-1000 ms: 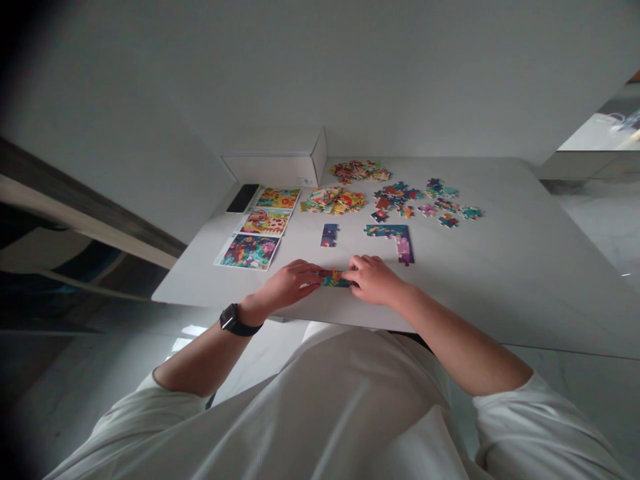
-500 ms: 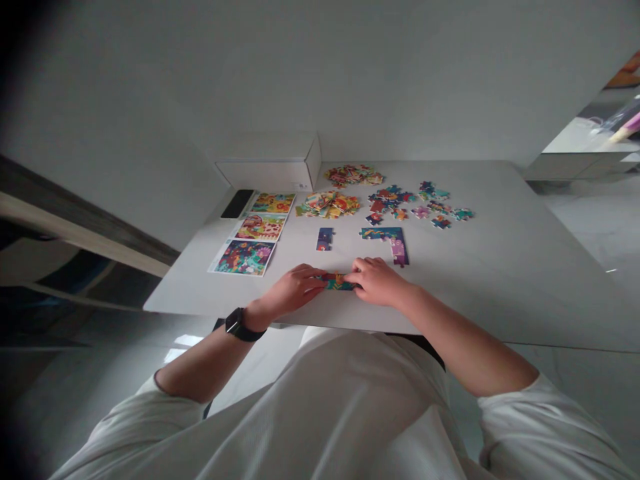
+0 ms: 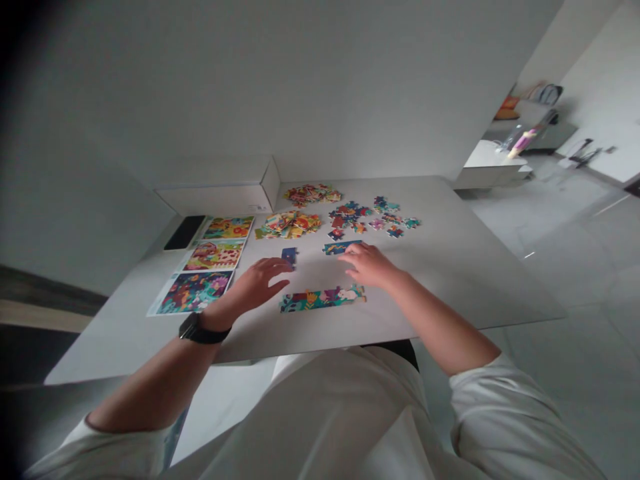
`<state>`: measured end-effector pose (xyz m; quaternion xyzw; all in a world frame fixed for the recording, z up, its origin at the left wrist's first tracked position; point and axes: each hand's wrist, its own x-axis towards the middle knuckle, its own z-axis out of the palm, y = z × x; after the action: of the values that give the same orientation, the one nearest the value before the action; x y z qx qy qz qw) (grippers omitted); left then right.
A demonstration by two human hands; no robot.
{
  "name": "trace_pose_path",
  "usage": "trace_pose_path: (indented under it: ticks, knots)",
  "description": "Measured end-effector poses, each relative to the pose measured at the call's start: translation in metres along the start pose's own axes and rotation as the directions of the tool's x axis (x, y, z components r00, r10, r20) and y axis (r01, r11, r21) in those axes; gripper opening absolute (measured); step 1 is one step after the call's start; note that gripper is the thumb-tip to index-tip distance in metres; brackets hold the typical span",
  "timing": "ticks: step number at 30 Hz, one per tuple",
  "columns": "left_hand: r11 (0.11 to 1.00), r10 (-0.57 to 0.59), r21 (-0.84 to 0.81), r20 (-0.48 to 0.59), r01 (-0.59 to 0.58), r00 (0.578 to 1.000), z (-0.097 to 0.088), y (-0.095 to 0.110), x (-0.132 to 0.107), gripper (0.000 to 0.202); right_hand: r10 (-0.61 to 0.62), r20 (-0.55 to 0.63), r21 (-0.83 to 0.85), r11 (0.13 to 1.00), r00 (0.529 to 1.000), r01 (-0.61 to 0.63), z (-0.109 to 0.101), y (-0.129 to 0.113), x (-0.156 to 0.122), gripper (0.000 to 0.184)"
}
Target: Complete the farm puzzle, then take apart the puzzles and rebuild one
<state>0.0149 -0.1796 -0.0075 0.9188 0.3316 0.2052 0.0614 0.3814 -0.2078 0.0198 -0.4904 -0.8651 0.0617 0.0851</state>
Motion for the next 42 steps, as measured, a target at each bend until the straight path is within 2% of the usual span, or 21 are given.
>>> trace_pose_path:
  ticks: [3,5,10,19,25,29,32,35,37,39,42]
  knots:
    - [0.998,-0.036,0.047,0.011,0.035,0.999,0.007,-0.025,0.019,0.035,0.058,0.010,-0.029,0.998,0.998,-0.057,-0.001,0.032,0.003,0.044]
    - [0.998,-0.049,0.043,0.043,0.048,0.998,0.012,-0.036,0.031,0.037,0.048,0.040,-0.027,0.999,0.998,-0.047,0.002,0.043,0.005,0.045]
    - [0.998,-0.065,0.002,0.156,0.066,0.986,0.022,-0.047,0.049,0.037,0.016,0.083,-0.033,0.999,0.996,-0.014,0.014,0.047,0.014,0.045]
    - [0.999,-0.037,-0.005,0.145,0.038,0.989,0.026,-0.067,0.062,0.041,0.038,0.029,-0.038,0.999,0.999,-0.037,0.016,0.056,0.022,0.044]
    - [0.999,-0.023,-0.020,0.118,0.026,0.993,0.022,-0.074,0.068,0.042,0.041,-0.021,-0.023,0.999,0.999,-0.041,0.027,0.062,0.027,0.042]
    - [0.998,-0.058,-0.036,0.031,0.059,0.998,0.017,-0.068,0.065,0.039,0.040,-0.066,0.004,0.999,0.997,-0.040,0.034,0.065,0.030,0.040]
    - [0.995,-0.078,-0.067,-0.013,0.077,0.997,0.015,-0.061,0.059,0.036,0.050,-0.145,0.056,0.998,0.988,-0.042,0.037,0.069,0.028,0.040]
    - [0.990,-0.111,-0.087,-0.031,0.108,0.993,0.014,-0.056,0.054,0.032,0.136,-0.253,0.108,0.988,0.958,-0.112,0.035,0.079,0.024,0.038]
    - [0.987,-0.137,-0.088,-0.039,0.133,0.990,0.015,-0.055,0.052,0.030,0.245,-0.313,0.130,0.968,0.918,-0.214,0.032,0.090,0.019,0.036]
    - [0.984,-0.157,-0.087,-0.052,0.152,0.986,0.016,-0.055,0.052,0.029,0.378,-0.347,0.143,0.926,0.858,-0.350,0.027,0.103,0.012,0.033]
    - [0.985,-0.153,-0.095,-0.057,0.148,0.986,0.018,-0.053,0.053,0.030,0.564,-0.376,0.171,0.822,0.735,-0.544,0.018,0.127,-0.001,0.031]
